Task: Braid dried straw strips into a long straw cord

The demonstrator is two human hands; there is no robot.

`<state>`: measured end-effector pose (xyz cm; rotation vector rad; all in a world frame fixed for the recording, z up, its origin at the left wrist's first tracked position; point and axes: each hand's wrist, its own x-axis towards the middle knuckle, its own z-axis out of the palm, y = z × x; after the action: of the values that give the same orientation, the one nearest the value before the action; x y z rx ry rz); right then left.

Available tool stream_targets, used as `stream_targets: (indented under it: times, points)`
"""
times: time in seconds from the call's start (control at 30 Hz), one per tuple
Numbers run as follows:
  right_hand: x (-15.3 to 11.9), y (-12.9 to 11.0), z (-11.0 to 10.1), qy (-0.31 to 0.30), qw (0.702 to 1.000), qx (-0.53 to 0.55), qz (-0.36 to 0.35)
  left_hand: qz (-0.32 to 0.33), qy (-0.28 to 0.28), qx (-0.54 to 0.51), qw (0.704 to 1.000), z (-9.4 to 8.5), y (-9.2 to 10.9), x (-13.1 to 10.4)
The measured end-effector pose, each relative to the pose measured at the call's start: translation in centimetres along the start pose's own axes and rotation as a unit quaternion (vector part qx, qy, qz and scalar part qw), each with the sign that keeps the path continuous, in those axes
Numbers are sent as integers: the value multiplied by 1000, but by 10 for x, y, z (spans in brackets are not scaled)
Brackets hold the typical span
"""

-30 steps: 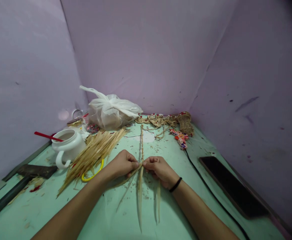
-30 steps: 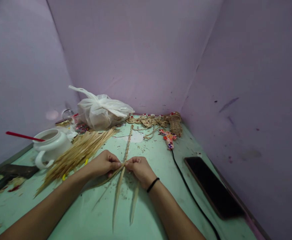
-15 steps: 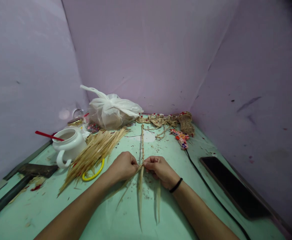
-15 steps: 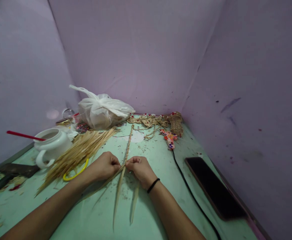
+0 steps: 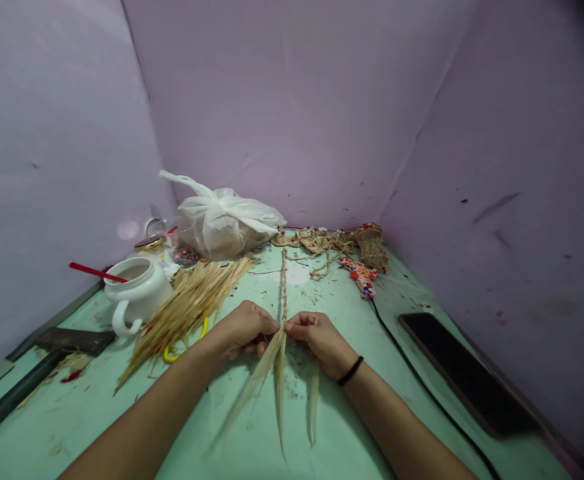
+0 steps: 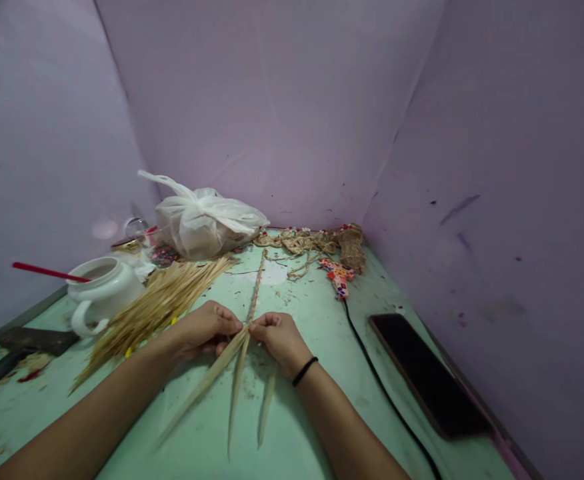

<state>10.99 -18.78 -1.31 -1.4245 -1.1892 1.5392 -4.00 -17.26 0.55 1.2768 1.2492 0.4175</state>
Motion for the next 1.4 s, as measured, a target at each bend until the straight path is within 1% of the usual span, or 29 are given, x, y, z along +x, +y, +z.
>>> stream_targets:
  times: [0.1, 0.2, 0.3, 0.4, 0.57, 0.63, 0.7, 0.73, 0.77, 0.8, 0.9, 0.93, 1.0, 1.1, 1.2, 1.3, 1.33, 1.4]
  points:
    - [0, 0, 0, -3, 1000, 5, -7, 5, -43, -73, 996, -1, 0, 2]
    - [0, 0, 1, -8, 1000, 12, -11, -6, -42, -106, 993, 2, 1, 2]
    - [0, 1, 1, -9, 999, 30, -8, -24, -11, -122, 992, 9, 1, 3]
    - [1, 3, 1, 4, 999, 45, -2, -42, 33, -110, 993, 17, 0, 3]
    - [0, 3, 1, -7, 997, 76, 2, -38, 88, -78, 992, 24, -1, 2]
    - [-1, 2, 1, -8, 996, 84, 7, -5, 129, -36, 991, 26, -2, 2]
    - [-1, 1, 0, -8, 995, 95, 14, 52, 172, 6, 984, 27, -3, 3]
    - [-1, 1, 0, -10, 995, 102, 15, 73, 181, 10, 981, 27, -3, 3]
    - [-1, 1, 0, -14, 994, 109, 16, 81, 172, 1, 982, 28, -3, 3]
    - [-1, 1, -1, -19, 993, 116, 15, 74, 150, -19, 986, 28, -3, 3]
    - [-3, 0, 0, -31, 991, 128, 11, 23, 60, -77, 995, 25, -1, 3]
    - [-3, 0, 0, -36, 991, 131, 11, 10, 42, -84, 996, 24, -1, 2]
    - [-4, -2, 1, -49, 990, 134, 18, -14, 42, -75, 996, 21, 1, 1]
    - [-4, -3, 0, -83, 987, 137, 32, -30, 71, -46, 996, 17, 3, -1]
    - [-4, -3, -2, -103, 982, 154, 41, -19, 82, -48, 995, 17, 4, -3]
    - [-4, -2, -4, -91, 982, 163, 40, -4, 84, -52, 995, 16, 4, -3]
    - [-5, -1, -5, -90, 982, 164, 42, 4, 79, -51, 996, 15, 3, -3]
    - [-5, -1, -6, -90, 981, 166, 48, 25, 50, -46, 997, 11, 2, -2]
